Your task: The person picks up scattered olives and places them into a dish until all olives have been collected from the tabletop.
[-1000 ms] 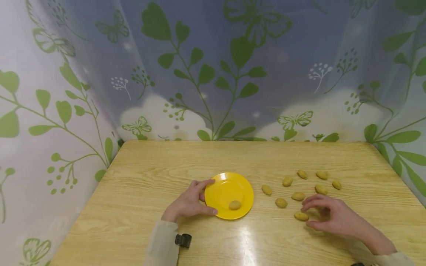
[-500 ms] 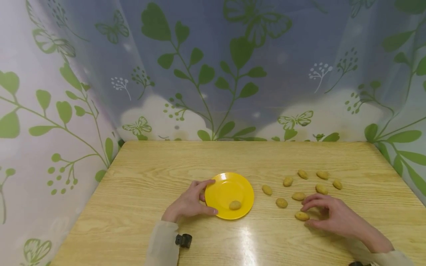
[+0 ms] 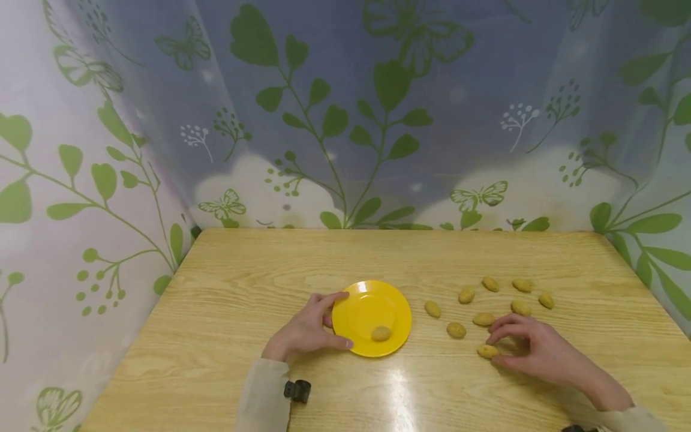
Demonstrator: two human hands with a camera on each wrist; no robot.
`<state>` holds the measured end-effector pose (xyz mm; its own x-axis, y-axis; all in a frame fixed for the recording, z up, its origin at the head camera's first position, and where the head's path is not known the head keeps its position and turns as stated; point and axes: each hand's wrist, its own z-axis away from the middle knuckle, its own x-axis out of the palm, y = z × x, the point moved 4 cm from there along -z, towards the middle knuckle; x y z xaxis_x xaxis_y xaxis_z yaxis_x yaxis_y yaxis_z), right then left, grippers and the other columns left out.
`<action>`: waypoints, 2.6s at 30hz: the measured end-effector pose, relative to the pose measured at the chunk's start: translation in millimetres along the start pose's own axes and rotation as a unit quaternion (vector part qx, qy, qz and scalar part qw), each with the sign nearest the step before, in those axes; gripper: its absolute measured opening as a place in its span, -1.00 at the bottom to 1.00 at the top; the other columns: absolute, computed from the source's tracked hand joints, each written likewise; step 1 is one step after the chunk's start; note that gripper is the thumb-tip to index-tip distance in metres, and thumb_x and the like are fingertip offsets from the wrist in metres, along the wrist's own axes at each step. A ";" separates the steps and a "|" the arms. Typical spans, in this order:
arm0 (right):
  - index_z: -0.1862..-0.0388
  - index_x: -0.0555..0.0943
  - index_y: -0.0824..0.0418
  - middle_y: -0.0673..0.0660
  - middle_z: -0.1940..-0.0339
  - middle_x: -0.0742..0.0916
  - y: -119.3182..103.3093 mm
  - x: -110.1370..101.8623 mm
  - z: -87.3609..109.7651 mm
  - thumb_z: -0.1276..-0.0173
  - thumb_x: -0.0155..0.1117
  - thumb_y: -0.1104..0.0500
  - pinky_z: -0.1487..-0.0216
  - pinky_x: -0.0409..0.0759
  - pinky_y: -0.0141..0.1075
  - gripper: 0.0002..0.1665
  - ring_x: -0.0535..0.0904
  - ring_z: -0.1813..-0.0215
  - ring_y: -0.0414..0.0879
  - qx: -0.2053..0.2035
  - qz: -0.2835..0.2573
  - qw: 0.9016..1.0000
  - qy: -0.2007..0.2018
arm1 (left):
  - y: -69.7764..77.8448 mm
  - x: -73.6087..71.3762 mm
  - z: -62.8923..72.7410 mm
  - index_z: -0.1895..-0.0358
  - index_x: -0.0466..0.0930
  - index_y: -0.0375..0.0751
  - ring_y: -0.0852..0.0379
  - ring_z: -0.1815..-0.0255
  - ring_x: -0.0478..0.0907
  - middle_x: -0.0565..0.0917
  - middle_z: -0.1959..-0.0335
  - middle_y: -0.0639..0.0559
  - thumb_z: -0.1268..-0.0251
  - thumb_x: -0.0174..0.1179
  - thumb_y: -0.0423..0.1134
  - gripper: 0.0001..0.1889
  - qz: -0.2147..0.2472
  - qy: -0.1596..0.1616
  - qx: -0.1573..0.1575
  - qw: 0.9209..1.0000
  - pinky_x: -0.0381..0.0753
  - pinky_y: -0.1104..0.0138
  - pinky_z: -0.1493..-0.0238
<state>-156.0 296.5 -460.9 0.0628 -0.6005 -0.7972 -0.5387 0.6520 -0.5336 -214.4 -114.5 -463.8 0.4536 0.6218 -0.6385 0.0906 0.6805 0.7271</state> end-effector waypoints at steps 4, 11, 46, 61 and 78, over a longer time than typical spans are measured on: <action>0.19 0.71 -0.26 -0.10 0.07 0.73 -2.1 -0.8 -0.2 -0.06 0.67 0.16 0.09 0.48 -0.52 -0.58 0.53 -0.02 -0.46 -0.003 -0.007 1.000 0.003 | 0.2 0.1 0.0 -0.55 0.30 0.13 0.10 0.13 0.42 0.39 -0.12 -0.06 0.04 0.62 -0.01 0.00 0.000 0.002 -0.004 1.000 0.42 0.23 0.09; 0.18 0.70 -0.18 -0.14 0.15 0.74 -4.5 -2.5 -0.2 -0.03 0.65 0.28 0.09 0.46 -0.61 -0.54 0.58 0.07 -0.45 -0.009 -0.039 0.999 0.021 | -0.3 0.2 0.1 -0.56 0.29 0.11 0.10 0.13 0.42 0.39 -0.13 -0.07 0.03 0.62 -0.01 0.01 0.003 0.001 -0.001 1.000 0.42 0.22 0.09; 0.14 0.75 -0.05 -0.13 0.25 0.79 -30.4 -3.0 -28.3 -0.19 0.55 0.32 0.34 0.59 -0.39 -0.66 0.63 0.22 -0.40 0.050 -0.075 0.995 0.050 | -1.7 0.6 0.3 -0.54 0.31 0.14 0.07 0.09 0.43 0.36 -0.23 -0.10 0.05 0.64 -0.05 0.00 0.026 -0.003 -0.005 1.000 0.42 0.22 0.07; 0.12 0.76 -0.01 -0.04 0.24 0.80 -43.8 8.7 -55.4 -0.18 0.56 0.31 0.31 0.61 -0.38 -0.68 0.65 0.22 -0.37 0.021 -0.088 0.994 0.055 | -1.8 1.0 0.1 -0.55 0.30 0.15 0.07 0.07 0.44 0.35 -0.24 -0.10 0.03 0.63 -0.04 0.00 0.036 -0.005 -0.003 0.999 0.42 0.22 0.04; 0.13 0.75 -0.02 -0.05 0.21 0.82 -52.9 29.3 -78.4 -0.23 0.53 0.29 0.31 0.60 -0.36 -0.71 0.65 0.22 -0.34 0.006 -0.099 0.994 0.041 | -2.7 1.4 0.3 -0.55 0.30 0.14 0.08 0.08 0.46 0.37 -0.24 -0.12 0.03 0.63 -0.04 0.00 0.028 0.001 -0.001 1.000 0.46 0.19 0.02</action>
<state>-191.5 208.1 -433.9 0.0980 -0.7524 -0.6514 -0.5128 0.5228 -0.6810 -213.7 -115.6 -466.6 0.4566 0.6600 -0.5966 0.0625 0.6451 0.7616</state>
